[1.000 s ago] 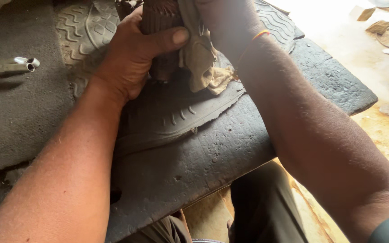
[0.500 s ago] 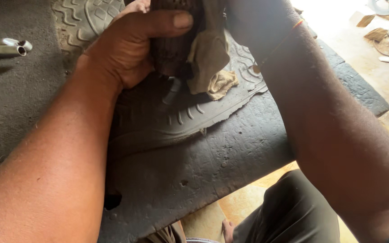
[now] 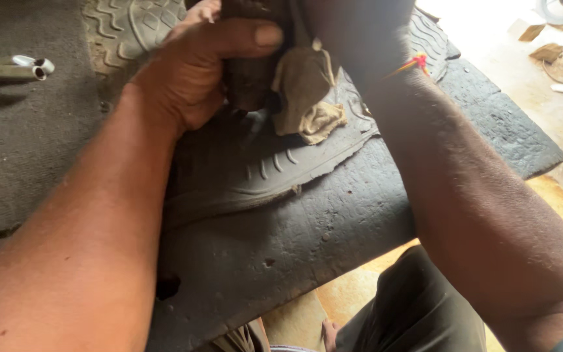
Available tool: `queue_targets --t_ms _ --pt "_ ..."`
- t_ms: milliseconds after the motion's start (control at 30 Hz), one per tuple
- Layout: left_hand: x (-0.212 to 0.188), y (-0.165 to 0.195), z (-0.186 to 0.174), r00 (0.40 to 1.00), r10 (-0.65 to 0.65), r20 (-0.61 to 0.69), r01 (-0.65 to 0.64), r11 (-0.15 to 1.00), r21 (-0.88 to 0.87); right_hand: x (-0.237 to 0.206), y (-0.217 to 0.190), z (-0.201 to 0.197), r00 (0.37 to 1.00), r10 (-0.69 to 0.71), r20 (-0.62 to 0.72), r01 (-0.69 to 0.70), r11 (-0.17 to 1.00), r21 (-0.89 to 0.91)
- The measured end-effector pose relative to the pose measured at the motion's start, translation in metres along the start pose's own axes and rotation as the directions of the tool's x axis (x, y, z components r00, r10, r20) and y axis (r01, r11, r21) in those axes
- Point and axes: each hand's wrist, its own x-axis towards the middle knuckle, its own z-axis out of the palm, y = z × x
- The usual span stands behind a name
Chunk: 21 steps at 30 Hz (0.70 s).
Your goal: The person wipes a cylindrical motor rotor with a cloth, rotating it to clean the grooves and shaft. They then use a flat metal tool to scrape the shaft area before wiping it again with the cloth.
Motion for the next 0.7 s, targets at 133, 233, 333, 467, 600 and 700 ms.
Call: queue_targets --t_ms 133,233,333,467,600,700 --pt "0.004 0.001 -0.001 0.992 0.042 0.122 -0.043 0.999 0.003 -0.006 -0.001 -0.002 1.0 0.01 0.012 -0.01 1.0 -0.001" --pt "0.004 0.004 0.0 0.992 0.054 0.114 -0.068 0.99 0.123 -0.008 0.0 -0.001 1.0 0.015 0.021 -0.015 1.0 0.003" --pt "0.004 0.004 0.005 0.999 -0.003 0.053 -0.004 0.991 0.132 -0.008 0.005 0.0 1.0 0.003 0.025 -0.003 1.0 0.002" --pt "0.0 0.005 0.005 0.992 -0.004 0.124 -0.006 0.997 0.081 -0.012 0.012 0.002 0.999 -0.006 0.031 0.007 1.0 -0.009" --pt "-0.002 0.002 0.004 0.998 0.035 0.052 -0.041 0.994 0.104 -0.014 0.02 0.001 0.999 -0.004 0.031 0.004 1.0 -0.002" --pt "-0.001 0.003 0.004 0.991 0.051 0.121 -0.056 0.998 0.031 -0.014 0.023 0.0 1.0 -0.011 0.028 0.012 1.0 -0.012"
